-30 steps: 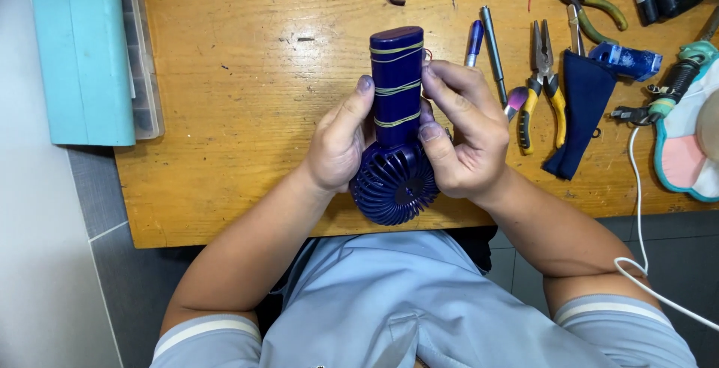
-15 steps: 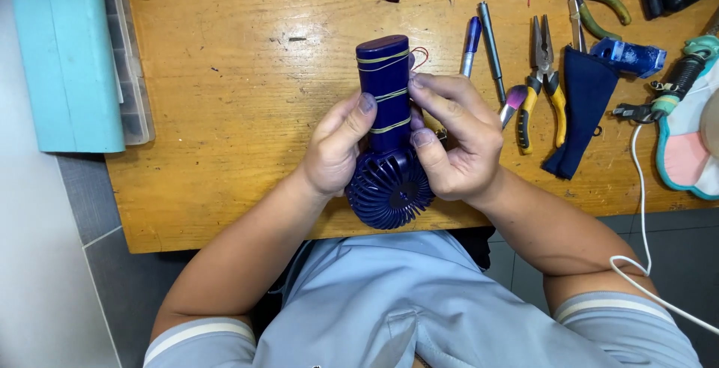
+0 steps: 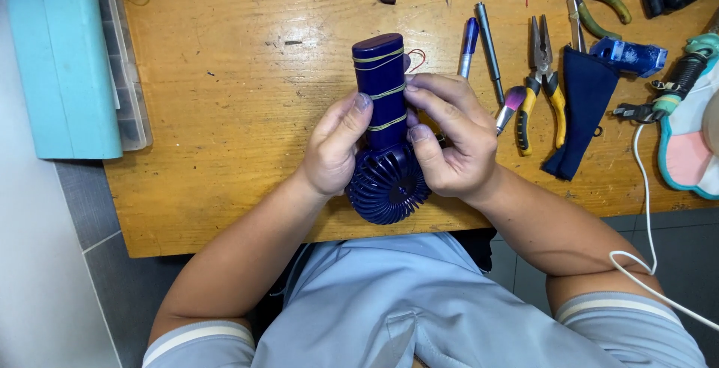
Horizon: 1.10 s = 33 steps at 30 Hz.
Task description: Tying and wrapping a thin string around the handle of a small portable fan on a workbench.
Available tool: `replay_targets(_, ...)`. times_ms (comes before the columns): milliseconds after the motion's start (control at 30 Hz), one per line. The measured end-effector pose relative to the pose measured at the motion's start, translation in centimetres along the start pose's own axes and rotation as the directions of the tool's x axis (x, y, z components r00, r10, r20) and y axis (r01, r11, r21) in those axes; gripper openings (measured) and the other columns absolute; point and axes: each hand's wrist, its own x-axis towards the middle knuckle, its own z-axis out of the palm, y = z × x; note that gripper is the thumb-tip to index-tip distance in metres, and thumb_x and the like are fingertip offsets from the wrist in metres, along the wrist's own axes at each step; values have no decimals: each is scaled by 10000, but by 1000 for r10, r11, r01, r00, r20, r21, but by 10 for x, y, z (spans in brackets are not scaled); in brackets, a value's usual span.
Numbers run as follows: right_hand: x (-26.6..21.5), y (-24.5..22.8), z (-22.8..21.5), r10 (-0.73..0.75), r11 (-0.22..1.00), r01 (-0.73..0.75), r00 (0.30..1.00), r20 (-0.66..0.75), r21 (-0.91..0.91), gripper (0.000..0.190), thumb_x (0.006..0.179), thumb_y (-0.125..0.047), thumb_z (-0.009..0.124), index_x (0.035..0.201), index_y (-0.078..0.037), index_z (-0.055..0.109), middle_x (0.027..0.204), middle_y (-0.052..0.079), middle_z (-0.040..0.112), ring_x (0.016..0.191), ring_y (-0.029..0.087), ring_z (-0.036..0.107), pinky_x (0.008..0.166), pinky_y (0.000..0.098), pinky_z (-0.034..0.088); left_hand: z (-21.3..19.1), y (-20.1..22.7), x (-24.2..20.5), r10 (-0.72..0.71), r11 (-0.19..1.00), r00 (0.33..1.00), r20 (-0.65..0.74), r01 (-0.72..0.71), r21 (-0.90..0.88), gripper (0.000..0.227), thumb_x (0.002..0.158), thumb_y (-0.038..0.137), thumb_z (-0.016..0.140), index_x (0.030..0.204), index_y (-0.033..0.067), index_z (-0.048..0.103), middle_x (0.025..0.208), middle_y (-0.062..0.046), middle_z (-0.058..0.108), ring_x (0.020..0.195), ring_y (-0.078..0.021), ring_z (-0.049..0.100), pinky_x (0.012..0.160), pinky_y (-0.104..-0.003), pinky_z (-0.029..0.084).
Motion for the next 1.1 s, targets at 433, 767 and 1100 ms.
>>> replay_targets(433, -5, -4, 6, 95, 991, -104, 989, 118, 79, 518, 1187, -118, 583, 1646, 122, 577, 1648, 305, 564, 1194, 275, 652, 986, 459, 628, -1, 19, 9, -27, 1000, 999, 22, 27, -2, 456, 1261, 331, 551, 1469, -29, 740, 1303, -275, 831, 1237, -323, 819, 1108, -544, 682)
replay_targets(767, -5, -3, 3, 418, 856, -460, 885, 207, 238, 628, 1100, -336, 674, 1557, 93, 632, 1181, 191, 810, 1031, 189, 731, 884, 408, 633, 9, 50, 7, 234, 918, 964, 127, -262, 299, 581, 1285, 439, 461, 1625, -4, 622, 1530, -245, 740, 1387, -305, 737, 1292, -569, 545)
replay_targets(1100, -6, 5, -13, 443, 873, -463, 884, 148, 156, 610, 1148, -455, 630, 1475, 57, 676, 1347, 212, 780, 1231, 321, 783, 1095, 409, 675, -129, 300, 47, 876, 459, 431, -216, -608, 648, 181, 1120, 190, 806, 1255, 74, 775, 1105, -150, 746, 1000, -305, 657, 844, -518, 572)
